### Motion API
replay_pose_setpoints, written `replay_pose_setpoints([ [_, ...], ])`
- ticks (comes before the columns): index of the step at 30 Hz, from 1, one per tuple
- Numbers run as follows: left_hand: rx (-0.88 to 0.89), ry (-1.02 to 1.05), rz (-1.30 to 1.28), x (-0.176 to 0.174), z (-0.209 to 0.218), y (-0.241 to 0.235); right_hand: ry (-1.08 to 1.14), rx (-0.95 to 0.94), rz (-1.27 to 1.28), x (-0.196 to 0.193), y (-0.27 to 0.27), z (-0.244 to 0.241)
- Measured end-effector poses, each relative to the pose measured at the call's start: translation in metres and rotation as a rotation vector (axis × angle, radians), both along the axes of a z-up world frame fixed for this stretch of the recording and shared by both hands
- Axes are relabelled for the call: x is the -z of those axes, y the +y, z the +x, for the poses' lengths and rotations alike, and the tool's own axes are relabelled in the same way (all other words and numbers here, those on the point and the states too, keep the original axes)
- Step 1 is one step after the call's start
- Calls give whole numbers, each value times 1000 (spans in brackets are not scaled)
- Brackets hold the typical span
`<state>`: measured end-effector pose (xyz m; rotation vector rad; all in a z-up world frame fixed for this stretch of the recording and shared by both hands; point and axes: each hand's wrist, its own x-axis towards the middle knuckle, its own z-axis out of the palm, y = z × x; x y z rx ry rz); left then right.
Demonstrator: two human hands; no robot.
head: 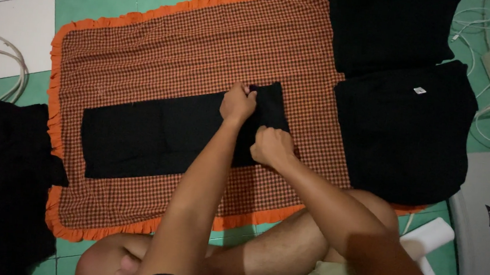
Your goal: The person folds a black t-shirt on a checkered mat. They smooth the fabric, fold the sleeves inward, fold the shirt in half lengthwise, and then fold it into a compact rectangle.
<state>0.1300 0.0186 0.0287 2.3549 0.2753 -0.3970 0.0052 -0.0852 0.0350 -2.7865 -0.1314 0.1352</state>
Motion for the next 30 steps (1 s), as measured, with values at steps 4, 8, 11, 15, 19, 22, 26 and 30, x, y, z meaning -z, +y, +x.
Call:
replay_pose_setpoints([
  [4, -41, -11, -27, 4, -5, 7, 186, -98, 54, -9, -10, 8],
  [8, -6, -62, -54, 9, -9, 12, 271, -148, 172, -65, -31, 18],
  [11, 64, -68, -57, 0, -14, 11, 148, -186, 176, -44, -56, 34],
  [15, 108, -46, -68, -8, -18, 13, 187, -148, 149, -43, -62, 26],
  [19, 179, -60, -23, -7, -18, 11, -3, -113, 45, -31, -73, 34],
  [22, 200, -120, -52, -25, -28, 8, 44, -162, 6, -37, -76, 35],
  [26, 267, -182, -74, -32, -32, 1, 122, -76, -23, 0, -94, 42],
  [30, 284, -233, -37, 23, -16, -1, 144, -55, -15, -20, -91, 36],
])
